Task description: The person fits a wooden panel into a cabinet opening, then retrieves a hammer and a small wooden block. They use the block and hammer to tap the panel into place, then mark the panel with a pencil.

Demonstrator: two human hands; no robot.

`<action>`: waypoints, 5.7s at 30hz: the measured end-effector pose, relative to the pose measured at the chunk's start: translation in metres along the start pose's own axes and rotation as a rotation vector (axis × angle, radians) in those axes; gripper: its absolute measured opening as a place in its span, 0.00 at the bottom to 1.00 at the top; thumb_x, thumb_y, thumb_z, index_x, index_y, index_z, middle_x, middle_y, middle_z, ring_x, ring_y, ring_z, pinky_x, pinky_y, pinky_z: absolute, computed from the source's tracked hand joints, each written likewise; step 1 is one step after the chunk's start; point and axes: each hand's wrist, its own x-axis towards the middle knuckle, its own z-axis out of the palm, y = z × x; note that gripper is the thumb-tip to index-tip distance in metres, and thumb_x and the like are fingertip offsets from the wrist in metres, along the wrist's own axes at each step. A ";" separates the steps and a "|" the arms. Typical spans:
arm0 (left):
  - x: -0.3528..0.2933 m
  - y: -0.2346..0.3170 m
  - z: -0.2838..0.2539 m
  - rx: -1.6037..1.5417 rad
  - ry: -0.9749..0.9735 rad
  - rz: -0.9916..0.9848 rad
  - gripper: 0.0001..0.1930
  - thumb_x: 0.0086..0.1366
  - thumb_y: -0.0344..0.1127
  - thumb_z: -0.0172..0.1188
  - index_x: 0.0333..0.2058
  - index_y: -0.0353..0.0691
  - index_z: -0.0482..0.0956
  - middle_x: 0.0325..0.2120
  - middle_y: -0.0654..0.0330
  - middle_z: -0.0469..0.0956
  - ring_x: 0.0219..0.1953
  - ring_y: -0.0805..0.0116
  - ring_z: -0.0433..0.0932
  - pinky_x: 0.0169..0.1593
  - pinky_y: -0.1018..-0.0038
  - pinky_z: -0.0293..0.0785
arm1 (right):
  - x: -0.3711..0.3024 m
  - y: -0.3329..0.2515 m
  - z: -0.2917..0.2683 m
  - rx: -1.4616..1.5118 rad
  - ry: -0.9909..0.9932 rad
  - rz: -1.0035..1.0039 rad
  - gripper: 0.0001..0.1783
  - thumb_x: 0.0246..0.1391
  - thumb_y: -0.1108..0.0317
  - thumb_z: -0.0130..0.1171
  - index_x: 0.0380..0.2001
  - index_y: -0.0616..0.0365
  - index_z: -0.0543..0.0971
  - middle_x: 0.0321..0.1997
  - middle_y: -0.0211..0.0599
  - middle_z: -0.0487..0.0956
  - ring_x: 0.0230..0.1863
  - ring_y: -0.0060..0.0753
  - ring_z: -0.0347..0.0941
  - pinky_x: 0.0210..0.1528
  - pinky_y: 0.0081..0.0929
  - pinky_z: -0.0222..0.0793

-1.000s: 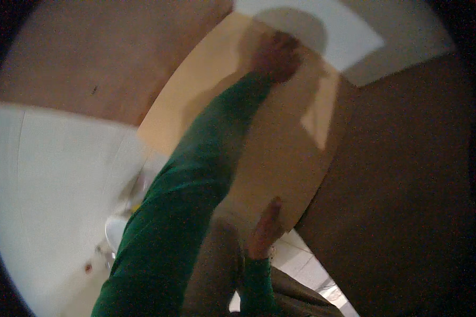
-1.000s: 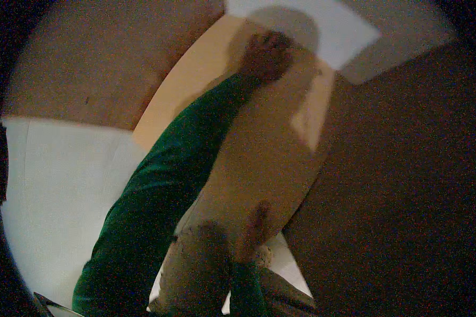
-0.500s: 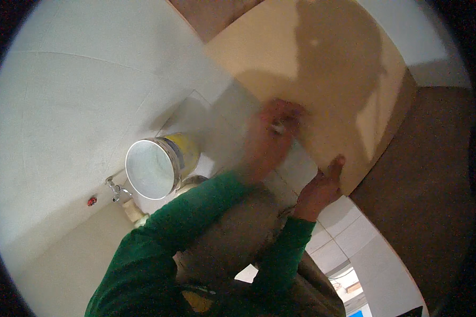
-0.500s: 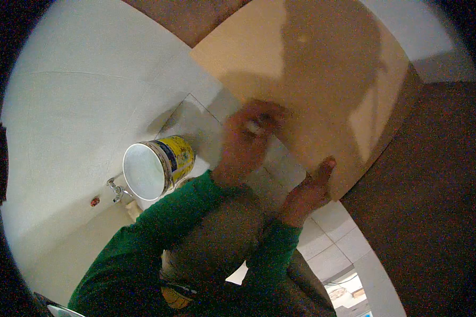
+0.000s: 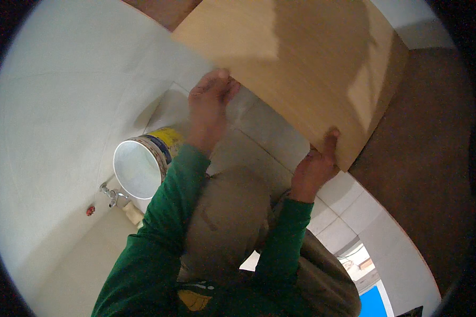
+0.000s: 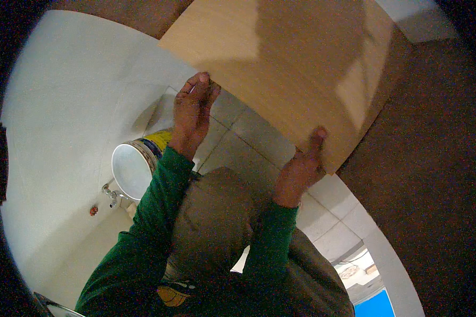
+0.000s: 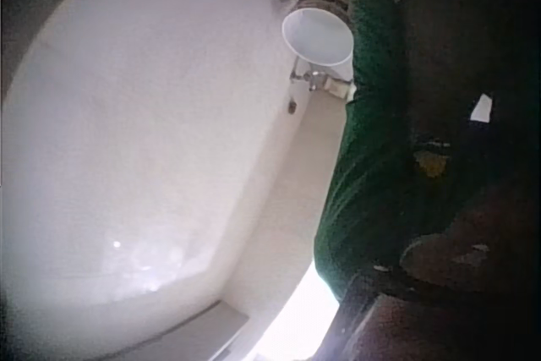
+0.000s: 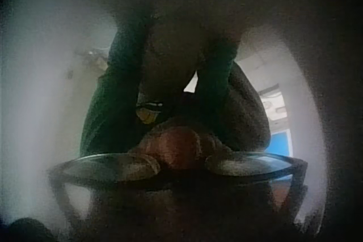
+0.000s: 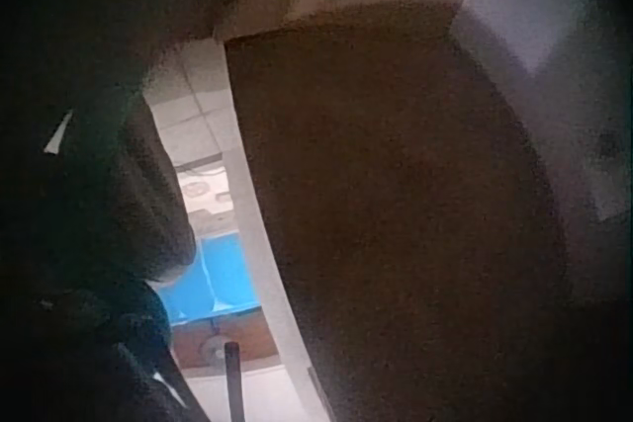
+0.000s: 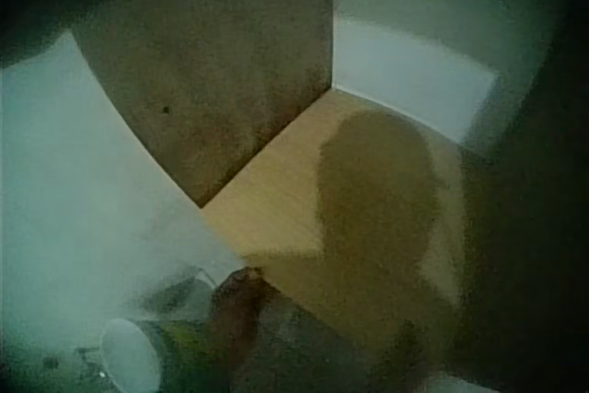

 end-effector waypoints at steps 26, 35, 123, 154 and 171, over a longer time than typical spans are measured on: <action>-0.010 0.028 0.006 0.099 -0.074 0.125 0.13 0.74 0.33 0.63 0.50 0.27 0.84 0.41 0.49 0.88 0.44 0.55 0.90 0.54 0.61 0.89 | -0.018 -0.072 0.029 0.009 -0.115 -0.163 0.24 0.72 0.60 0.67 0.65 0.56 0.77 0.64 0.33 0.80 0.62 0.35 0.78 0.58 0.41 0.78; -0.036 0.050 0.022 -0.009 0.031 -0.175 0.14 0.74 0.41 0.70 0.50 0.40 0.84 0.36 0.62 0.86 0.38 0.66 0.86 0.52 0.67 0.87 | -0.063 -0.102 0.026 -0.038 -0.081 -0.321 0.23 0.75 0.54 0.64 0.57 0.66 0.82 0.53 0.38 0.85 0.49 0.32 0.77 0.50 0.34 0.75; -0.203 0.420 0.132 0.312 -0.934 0.640 0.20 0.72 0.33 0.73 0.58 0.30 0.83 0.50 0.55 0.90 0.48 0.69 0.87 0.55 0.71 0.81 | -0.204 -0.472 -0.082 -0.646 -0.032 -1.215 0.10 0.63 0.67 0.73 0.45 0.55 0.93 0.34 0.32 0.86 0.38 0.29 0.75 0.52 0.30 0.67; -0.282 0.467 0.201 0.749 -1.065 1.256 0.23 0.67 0.33 0.75 0.59 0.32 0.85 0.50 0.56 0.89 0.50 0.66 0.87 0.57 0.68 0.81 | -0.216 -0.501 -0.103 -0.673 -0.469 -0.995 0.23 0.69 0.58 0.70 0.58 0.62 0.84 0.40 0.31 0.88 0.41 0.21 0.79 0.46 0.28 0.75; -0.185 0.135 -0.088 0.688 0.089 0.726 0.31 0.77 0.38 0.63 0.73 0.34 0.65 0.72 0.51 0.69 0.76 0.52 0.64 0.78 0.56 0.58 | -0.302 -0.336 -0.153 -0.397 0.097 -0.630 0.30 0.72 0.42 0.65 0.51 0.63 0.80 0.42 0.29 0.78 0.43 0.27 0.70 0.47 0.32 0.67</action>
